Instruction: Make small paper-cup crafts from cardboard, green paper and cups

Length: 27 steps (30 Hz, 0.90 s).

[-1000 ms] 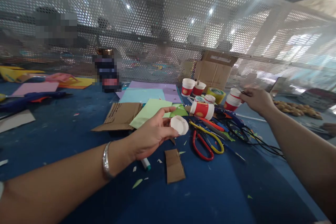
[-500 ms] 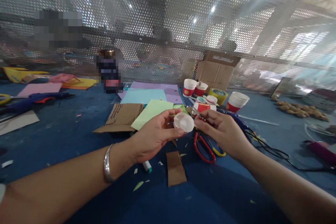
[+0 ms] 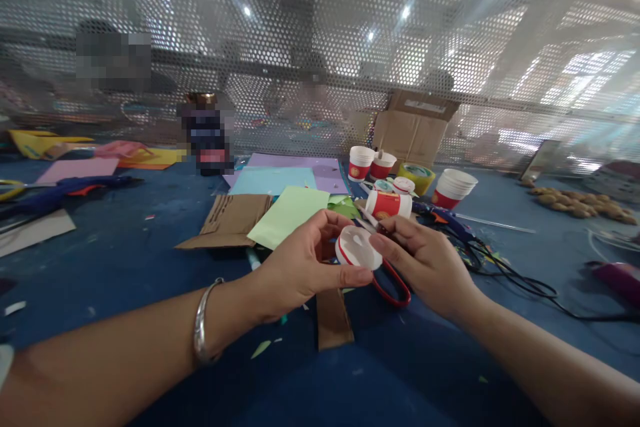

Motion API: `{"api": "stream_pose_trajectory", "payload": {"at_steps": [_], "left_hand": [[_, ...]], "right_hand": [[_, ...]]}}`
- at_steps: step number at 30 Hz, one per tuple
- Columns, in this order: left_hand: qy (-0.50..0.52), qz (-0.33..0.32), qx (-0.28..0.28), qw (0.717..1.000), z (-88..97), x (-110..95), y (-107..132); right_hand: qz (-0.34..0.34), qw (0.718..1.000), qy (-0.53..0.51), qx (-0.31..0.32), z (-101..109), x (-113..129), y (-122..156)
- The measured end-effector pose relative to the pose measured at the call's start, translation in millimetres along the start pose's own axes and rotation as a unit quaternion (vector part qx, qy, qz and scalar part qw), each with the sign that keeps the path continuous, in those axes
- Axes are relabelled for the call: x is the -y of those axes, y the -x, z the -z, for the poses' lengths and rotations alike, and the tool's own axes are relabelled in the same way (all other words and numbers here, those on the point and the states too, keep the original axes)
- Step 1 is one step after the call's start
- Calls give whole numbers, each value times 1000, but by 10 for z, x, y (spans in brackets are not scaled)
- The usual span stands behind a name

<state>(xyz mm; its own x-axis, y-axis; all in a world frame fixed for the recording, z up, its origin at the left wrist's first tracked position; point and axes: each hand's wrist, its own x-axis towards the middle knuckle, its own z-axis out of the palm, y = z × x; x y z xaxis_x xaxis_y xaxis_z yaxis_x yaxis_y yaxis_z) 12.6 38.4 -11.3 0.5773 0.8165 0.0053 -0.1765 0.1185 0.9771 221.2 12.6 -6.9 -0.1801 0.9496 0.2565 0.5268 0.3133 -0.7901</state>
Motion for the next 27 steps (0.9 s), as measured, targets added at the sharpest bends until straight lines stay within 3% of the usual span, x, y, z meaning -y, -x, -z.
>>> {"api": "stream_pose_trajectory", "payload": {"at_steps": [4, 9, 27], "left_hand": [[-30, -51, -55, 997, 16, 13, -23], [-41, -83, -78, 993, 0, 20, -19], [-72, -167, -83, 980, -89, 122, 84]], "right_hand": [[4, 999, 30, -9, 80, -21, 29], [-1, 999, 44, 13, 89, -21, 52], [41, 996, 71, 24, 42, 55, 100]]}}
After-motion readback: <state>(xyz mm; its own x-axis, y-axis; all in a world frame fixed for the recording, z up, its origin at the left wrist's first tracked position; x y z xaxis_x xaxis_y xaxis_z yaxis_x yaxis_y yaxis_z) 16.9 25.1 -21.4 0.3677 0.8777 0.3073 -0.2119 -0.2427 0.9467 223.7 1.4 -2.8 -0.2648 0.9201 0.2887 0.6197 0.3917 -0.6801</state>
